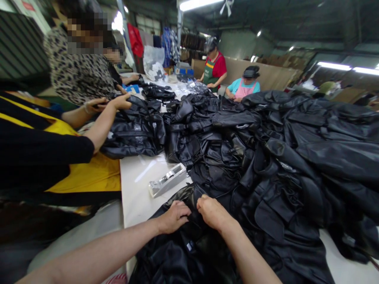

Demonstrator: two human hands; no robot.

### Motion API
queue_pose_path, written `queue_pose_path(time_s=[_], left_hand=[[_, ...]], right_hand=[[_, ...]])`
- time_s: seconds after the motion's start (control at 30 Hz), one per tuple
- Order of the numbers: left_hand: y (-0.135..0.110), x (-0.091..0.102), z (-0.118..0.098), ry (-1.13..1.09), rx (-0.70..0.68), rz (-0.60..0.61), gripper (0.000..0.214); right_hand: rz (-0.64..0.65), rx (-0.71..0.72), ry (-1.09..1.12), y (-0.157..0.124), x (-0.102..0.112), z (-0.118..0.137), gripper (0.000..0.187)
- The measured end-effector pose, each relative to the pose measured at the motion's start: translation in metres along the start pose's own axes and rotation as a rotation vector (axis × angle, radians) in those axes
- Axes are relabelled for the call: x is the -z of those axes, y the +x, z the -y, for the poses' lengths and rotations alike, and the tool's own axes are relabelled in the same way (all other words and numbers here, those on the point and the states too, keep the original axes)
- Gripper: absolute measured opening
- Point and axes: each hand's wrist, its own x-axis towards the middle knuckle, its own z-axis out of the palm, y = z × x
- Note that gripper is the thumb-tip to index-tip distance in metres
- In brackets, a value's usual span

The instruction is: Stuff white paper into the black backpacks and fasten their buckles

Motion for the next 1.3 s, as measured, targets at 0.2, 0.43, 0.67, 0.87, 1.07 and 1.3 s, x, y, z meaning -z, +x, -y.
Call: queue_pose_path(time_s=[0.2,0.43,0.67,0.87,1.07,1.3], left_hand=[[-0.007,0.003,-0.002,-0.026,0.046,0.002,0.017],[-0.017,0.004,-0.013,-0.143,0.180,-0.133,0.024],[-0.015,-0.014,-0.011,-0.154,0.326,-0.334,0.013],[-0.014,-0.020,-0.002,-0.223,0.382,-0.291,0.013],[-0.028,-0.016,-0.007,-0.259,0.102,-0.207,0.018],[-0.062,-0.011,0.000,-0.229,-0.009,-0.137,0.033]], right_hand=[[0.024,0.029,0.004,0.000,-0.014,0.009,0.019],[-0.082,0.039,0.212,-0.006,-0.026,0.006,0.019],[-0.462,-0.031,0.432,-0.013,-0.055,0.016,0.017],[-0.681,-0.443,0.835,-0.030,-0.095,0.026,0.024],[-0.472,-0.607,1.036,-0.030,-0.119,0.056,0.037],[-0.673,-0.483,0.977,-0.035,-0.131,0.070,0.022]])
